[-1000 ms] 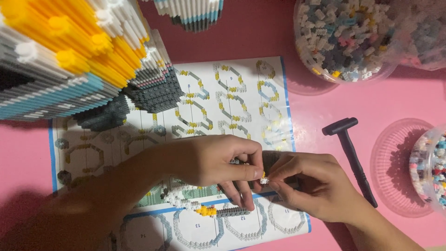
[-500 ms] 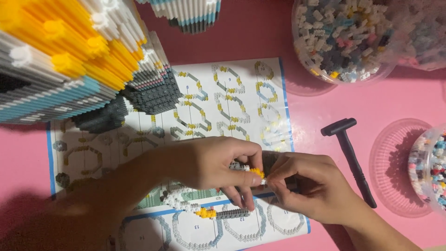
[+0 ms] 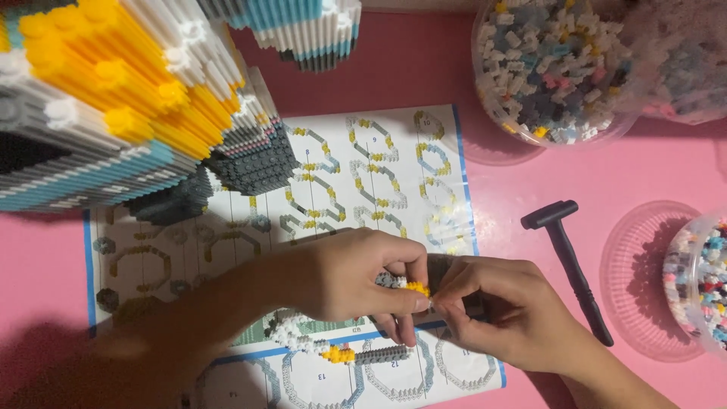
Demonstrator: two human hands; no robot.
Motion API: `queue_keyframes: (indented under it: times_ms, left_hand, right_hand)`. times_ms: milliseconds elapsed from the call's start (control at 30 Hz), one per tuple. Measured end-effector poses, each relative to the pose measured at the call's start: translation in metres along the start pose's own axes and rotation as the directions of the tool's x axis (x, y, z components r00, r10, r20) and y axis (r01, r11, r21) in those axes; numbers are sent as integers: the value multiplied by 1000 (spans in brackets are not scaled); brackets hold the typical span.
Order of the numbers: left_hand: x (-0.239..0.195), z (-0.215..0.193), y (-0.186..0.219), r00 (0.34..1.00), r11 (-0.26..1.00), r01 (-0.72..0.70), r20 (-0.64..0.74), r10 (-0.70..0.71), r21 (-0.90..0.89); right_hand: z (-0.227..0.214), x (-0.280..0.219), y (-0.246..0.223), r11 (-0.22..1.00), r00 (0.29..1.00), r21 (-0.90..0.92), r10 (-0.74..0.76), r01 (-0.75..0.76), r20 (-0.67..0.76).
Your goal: Assembling a toy figure using small interlocking blocks and a plastic hammer while following an instruction manual.
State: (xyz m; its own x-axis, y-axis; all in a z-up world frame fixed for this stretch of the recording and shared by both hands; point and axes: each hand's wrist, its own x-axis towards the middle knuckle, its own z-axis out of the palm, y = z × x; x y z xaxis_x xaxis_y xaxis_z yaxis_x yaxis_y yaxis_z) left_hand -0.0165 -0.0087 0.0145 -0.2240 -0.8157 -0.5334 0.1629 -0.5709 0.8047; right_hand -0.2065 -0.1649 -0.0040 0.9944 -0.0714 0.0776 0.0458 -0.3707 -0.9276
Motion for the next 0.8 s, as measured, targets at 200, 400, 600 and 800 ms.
queue_keyframes:
  times_ms: [200, 400, 600, 800]
  left_hand:
    - [-4, 1, 8, 1000, 999, 12, -11, -11, 41]
    - [-5, 2, 11, 998, 997, 40, -43, -37, 65]
    - [-9, 4, 19, 996, 966, 73, -77, -55, 249]
    - [-7, 7, 13, 995, 908, 45, -102, -3, 417]
  right_hand:
    - [1, -2, 1, 1000, 1000, -2, 28, -28, -11]
    - [1, -2, 0, 998, 999, 55, 43, -42, -14]
    - [1, -3, 1, 999, 999, 23, 39, -38, -26]
    - [0, -1, -2, 996, 996, 20, -87, 86, 20]
